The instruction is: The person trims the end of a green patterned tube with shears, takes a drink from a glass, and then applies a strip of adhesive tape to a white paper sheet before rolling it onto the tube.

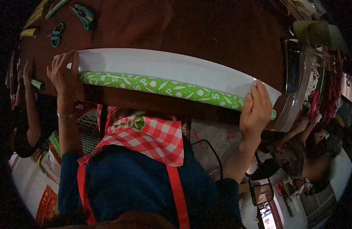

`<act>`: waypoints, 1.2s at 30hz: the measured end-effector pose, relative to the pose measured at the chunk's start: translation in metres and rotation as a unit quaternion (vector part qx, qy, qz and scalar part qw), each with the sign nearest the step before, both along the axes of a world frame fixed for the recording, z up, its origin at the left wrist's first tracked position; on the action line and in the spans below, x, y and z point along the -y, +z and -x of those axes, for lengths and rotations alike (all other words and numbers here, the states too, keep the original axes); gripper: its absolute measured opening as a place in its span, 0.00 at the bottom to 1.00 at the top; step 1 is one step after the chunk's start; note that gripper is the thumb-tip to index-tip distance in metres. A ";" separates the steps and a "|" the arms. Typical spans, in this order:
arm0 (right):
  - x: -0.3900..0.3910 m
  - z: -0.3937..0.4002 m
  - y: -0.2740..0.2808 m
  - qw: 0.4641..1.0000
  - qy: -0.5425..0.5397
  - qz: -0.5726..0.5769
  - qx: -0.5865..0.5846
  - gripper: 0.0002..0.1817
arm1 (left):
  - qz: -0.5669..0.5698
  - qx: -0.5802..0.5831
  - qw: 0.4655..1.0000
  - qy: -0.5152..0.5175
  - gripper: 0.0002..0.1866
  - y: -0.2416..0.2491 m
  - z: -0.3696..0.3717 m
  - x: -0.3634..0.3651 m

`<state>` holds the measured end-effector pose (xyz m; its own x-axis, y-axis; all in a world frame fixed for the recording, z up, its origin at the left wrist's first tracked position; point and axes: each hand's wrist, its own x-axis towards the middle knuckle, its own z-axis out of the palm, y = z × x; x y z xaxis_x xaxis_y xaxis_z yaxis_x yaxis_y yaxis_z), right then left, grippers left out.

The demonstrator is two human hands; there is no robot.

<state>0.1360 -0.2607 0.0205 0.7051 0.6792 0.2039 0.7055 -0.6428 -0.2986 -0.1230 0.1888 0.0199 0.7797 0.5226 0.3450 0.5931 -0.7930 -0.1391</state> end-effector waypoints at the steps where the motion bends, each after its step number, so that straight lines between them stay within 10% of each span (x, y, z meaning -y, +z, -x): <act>1: -0.001 0.000 -0.001 1.000 0.002 0.004 0.005 0.17 | -0.008 0.003 1.000 -0.005 0.08 0.000 0.001 -0.001; 36: 0.005 0.000 -0.009 1.000 -0.020 0.001 -0.020 0.19 | -0.030 -0.017 0.999 -0.008 0.06 0.010 -0.015 0.006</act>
<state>0.1365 -0.2655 0.0119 0.7387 0.6512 0.1736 0.6673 -0.6705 -0.3243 -0.1077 0.1824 0.0304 0.7990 0.4900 0.3486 0.5753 -0.7916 -0.2058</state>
